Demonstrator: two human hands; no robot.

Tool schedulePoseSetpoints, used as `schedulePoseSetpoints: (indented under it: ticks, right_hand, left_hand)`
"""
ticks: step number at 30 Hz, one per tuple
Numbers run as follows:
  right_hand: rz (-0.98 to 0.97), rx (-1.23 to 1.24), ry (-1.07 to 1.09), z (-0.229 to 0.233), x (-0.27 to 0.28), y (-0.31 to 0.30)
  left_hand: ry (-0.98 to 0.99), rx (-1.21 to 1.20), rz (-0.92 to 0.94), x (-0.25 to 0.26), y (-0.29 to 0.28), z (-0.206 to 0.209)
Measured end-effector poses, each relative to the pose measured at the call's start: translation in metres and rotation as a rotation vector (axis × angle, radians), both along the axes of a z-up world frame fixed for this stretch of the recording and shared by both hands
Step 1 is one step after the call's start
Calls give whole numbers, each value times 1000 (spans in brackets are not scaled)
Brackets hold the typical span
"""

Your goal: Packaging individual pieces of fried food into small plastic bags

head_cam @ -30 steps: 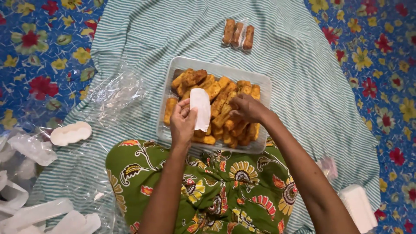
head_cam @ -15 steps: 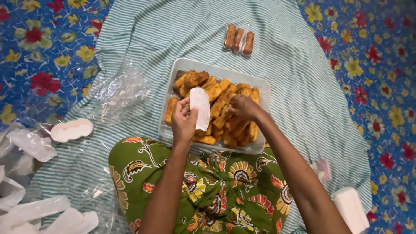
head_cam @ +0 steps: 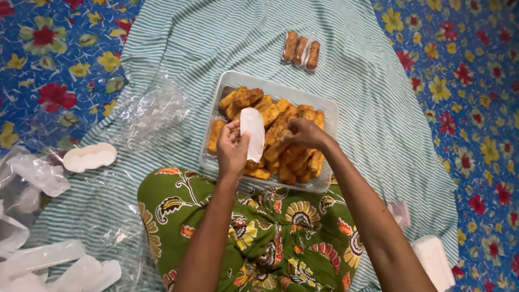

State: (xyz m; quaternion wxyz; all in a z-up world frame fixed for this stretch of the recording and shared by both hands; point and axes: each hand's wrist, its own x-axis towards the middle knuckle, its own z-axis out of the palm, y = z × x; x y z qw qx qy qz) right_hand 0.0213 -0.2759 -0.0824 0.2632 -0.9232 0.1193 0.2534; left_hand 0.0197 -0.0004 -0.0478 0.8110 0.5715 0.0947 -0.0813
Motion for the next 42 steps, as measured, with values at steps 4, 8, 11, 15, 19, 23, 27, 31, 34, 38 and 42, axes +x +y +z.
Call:
schedulePoseSetpoints:
  ticks: [4,8,11,15,19,23,27,31,34,38,42]
  right_hand:
    - [-29,56,-30,45,-11,24]
    - [-83,234,-117,75,-26,43]
    - [-92,367,-159,87,-36,48]
    - [-130,466,-184,88,-48,40]
    - [-168,575,-214,112,-57,35]
    - [-217,792,-197,152,-70,34]
    - [-243,994,-153,180,-71,32]
    - [-219,1036,-128,173,-68,31]
    - [-169,1054,-86,161,-66,34]
    - [-122,1006,-45,162,-65,46]
    - [-82,921,-44,158,-65,47]
  left_hand:
    - [16,-4,-26,0,0,-5]
    - [12,40,-53,3,1,-5]
    - [12,70,-76,8,0,-16]
    - [26,93,-112,10,-6,-30]
    - [29,84,-158,12,-10,-52]
    - [-8,222,-256,8,-15,-49]
    - [-73,207,-388,-2,-17,-36]
    - [-105,188,-514,-15,-25,-30]
    - [-49,196,-582,-23,-19,-11]
    - [-15,203,-628,-31,-10,18]
    - [1,140,-606,-40,-6,54]
